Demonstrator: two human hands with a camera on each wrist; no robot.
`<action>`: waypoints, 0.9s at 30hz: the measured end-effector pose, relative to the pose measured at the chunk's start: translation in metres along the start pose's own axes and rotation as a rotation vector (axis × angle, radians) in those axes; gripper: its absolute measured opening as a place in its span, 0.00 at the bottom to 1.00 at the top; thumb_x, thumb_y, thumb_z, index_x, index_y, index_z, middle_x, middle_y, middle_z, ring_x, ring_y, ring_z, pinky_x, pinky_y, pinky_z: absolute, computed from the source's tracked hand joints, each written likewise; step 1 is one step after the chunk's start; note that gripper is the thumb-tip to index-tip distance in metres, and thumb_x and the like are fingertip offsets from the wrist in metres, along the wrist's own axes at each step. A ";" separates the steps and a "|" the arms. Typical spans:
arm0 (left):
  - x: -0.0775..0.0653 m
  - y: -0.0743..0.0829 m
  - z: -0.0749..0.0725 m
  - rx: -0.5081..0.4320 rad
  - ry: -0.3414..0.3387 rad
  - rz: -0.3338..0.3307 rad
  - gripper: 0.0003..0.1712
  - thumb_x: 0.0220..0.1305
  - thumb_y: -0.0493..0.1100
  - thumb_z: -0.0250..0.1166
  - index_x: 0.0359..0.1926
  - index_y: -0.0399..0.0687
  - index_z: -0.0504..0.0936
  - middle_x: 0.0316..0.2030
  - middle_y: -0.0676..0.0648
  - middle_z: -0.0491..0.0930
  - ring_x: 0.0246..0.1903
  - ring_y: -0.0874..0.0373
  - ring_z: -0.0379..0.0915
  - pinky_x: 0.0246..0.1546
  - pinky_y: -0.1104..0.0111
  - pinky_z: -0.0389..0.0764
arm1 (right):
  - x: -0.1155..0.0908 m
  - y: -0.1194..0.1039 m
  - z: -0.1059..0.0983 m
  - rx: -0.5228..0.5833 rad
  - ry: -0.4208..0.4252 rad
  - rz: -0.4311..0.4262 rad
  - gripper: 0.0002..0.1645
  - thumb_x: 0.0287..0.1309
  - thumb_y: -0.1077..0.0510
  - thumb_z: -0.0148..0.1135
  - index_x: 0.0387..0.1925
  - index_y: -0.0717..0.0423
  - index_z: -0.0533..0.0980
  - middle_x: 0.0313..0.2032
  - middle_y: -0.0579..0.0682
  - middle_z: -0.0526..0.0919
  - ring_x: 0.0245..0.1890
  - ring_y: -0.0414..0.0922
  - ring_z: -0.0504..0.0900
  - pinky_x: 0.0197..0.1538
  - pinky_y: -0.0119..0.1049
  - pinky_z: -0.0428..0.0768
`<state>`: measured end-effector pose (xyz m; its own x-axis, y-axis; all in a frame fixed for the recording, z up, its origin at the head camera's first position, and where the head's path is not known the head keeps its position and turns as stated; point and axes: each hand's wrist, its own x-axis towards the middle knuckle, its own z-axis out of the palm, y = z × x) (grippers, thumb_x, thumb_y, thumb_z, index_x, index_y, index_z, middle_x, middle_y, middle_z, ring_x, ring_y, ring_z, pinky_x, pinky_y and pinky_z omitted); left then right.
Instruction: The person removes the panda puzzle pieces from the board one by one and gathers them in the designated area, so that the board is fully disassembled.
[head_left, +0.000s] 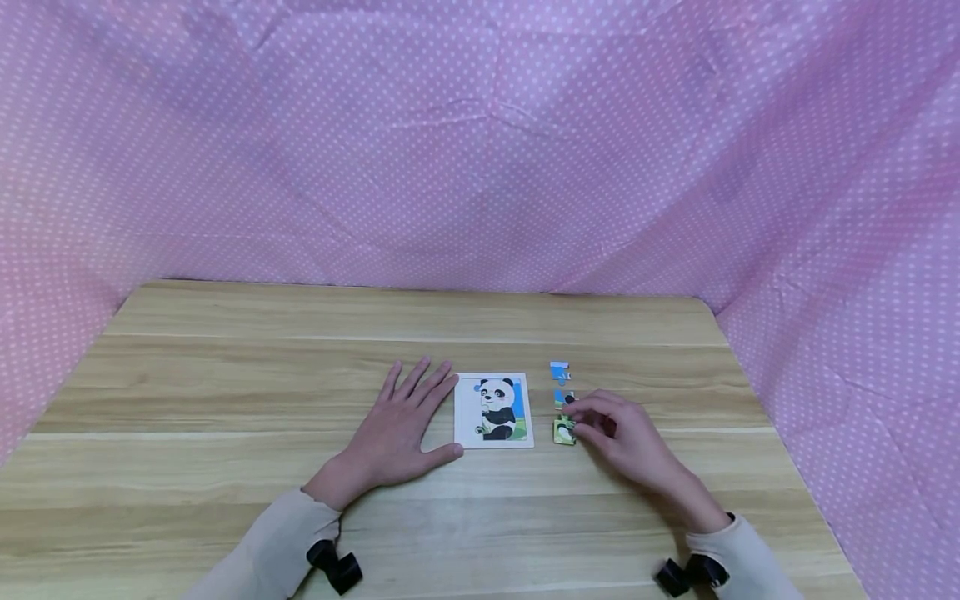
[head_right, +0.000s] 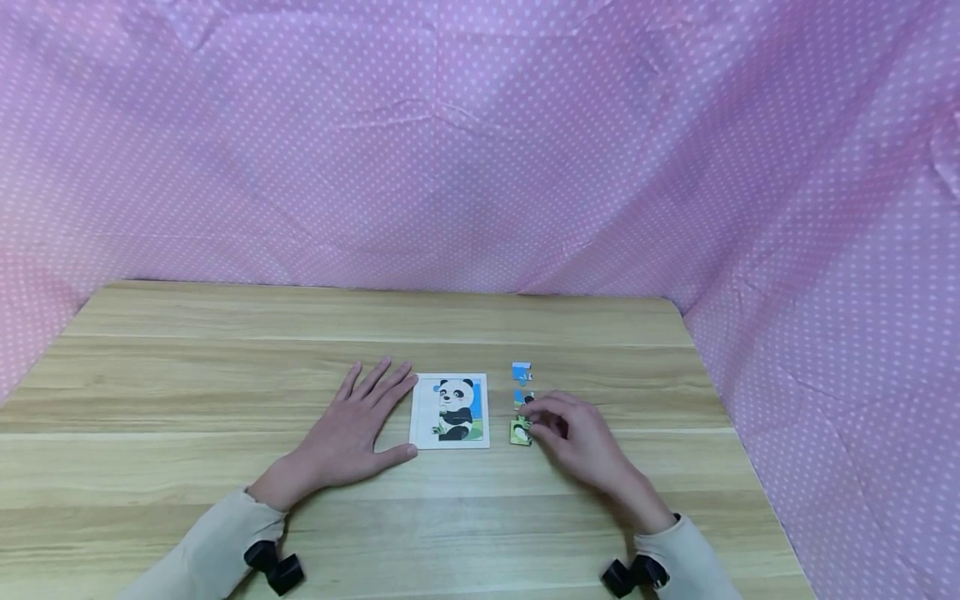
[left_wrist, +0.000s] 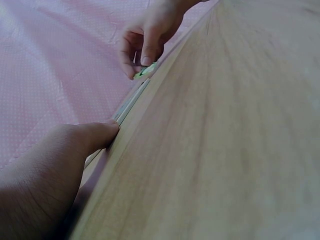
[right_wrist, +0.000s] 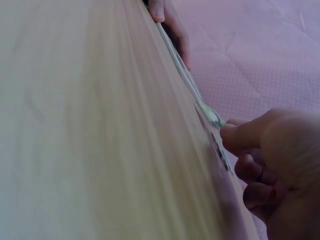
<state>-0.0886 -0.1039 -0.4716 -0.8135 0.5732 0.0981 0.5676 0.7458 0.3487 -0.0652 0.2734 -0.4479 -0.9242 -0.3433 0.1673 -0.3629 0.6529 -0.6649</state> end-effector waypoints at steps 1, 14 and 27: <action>0.000 0.000 0.000 0.002 0.000 0.000 0.58 0.71 0.77 0.62 0.89 0.49 0.60 0.89 0.47 0.53 0.89 0.41 0.40 0.87 0.38 0.33 | 0.000 0.001 0.000 -0.004 0.001 -0.006 0.20 0.63 0.70 0.78 0.52 0.48 0.91 0.47 0.41 0.90 0.35 0.36 0.78 0.35 0.30 0.79; 0.000 -0.001 0.000 -0.015 0.010 0.005 0.59 0.70 0.76 0.63 0.88 0.48 0.61 0.89 0.46 0.54 0.88 0.40 0.42 0.87 0.38 0.33 | -0.002 0.008 0.001 0.005 0.004 -0.044 0.20 0.60 0.73 0.79 0.48 0.49 0.92 0.40 0.38 0.87 0.32 0.34 0.75 0.32 0.28 0.75; 0.000 0.000 0.000 -0.014 0.018 0.010 0.58 0.71 0.76 0.63 0.88 0.48 0.61 0.88 0.45 0.55 0.88 0.39 0.42 0.86 0.37 0.34 | -0.004 0.009 0.000 -0.038 0.032 -0.001 0.18 0.49 0.60 0.91 0.39 0.45 0.91 0.41 0.38 0.87 0.28 0.33 0.73 0.28 0.29 0.73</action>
<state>-0.0887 -0.1042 -0.4716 -0.8099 0.5745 0.1187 0.5742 0.7351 0.3604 -0.0645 0.2809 -0.4552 -0.9270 -0.3222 0.1918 -0.3673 0.6778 -0.6369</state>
